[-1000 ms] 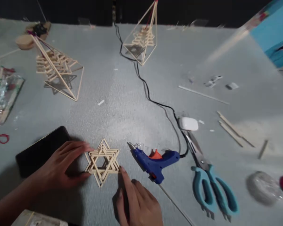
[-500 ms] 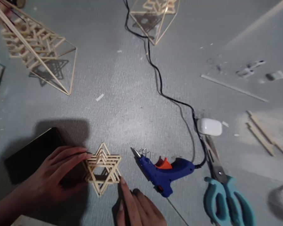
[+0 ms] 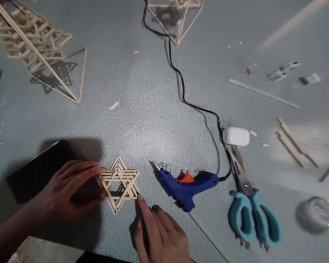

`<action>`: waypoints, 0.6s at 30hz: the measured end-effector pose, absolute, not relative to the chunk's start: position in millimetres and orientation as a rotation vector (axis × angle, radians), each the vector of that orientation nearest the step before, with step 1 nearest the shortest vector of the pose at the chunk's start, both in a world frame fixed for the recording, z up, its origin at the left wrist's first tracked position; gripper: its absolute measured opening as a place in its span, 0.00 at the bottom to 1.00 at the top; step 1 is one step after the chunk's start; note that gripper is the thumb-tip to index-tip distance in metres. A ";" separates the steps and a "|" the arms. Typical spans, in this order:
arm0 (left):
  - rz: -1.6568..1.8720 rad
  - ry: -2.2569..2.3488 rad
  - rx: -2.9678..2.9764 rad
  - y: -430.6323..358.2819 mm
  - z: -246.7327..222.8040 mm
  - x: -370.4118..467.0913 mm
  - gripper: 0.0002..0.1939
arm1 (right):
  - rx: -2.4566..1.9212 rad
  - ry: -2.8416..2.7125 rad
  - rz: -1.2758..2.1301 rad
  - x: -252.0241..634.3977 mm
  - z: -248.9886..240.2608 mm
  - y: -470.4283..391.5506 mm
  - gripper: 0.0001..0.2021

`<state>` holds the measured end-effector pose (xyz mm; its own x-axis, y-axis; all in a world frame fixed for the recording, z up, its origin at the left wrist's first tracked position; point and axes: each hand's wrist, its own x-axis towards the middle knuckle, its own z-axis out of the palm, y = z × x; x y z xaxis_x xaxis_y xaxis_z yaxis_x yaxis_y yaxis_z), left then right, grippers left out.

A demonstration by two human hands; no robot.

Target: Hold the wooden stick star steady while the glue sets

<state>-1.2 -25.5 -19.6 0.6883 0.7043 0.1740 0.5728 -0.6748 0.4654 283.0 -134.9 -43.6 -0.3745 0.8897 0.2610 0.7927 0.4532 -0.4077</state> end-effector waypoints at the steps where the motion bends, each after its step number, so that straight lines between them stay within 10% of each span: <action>1: 0.487 0.990 2.530 -25.4 -19.9 -1.3 0.32 | -1.414 -2.265 0.294 282.9 -43.8 -135.2 0.37; 18: 0.509 0.982 2.522 -27.1 -24.1 -3.6 0.37 | -1.430 -2.249 0.257 280.9 -44.4 -136.7 0.35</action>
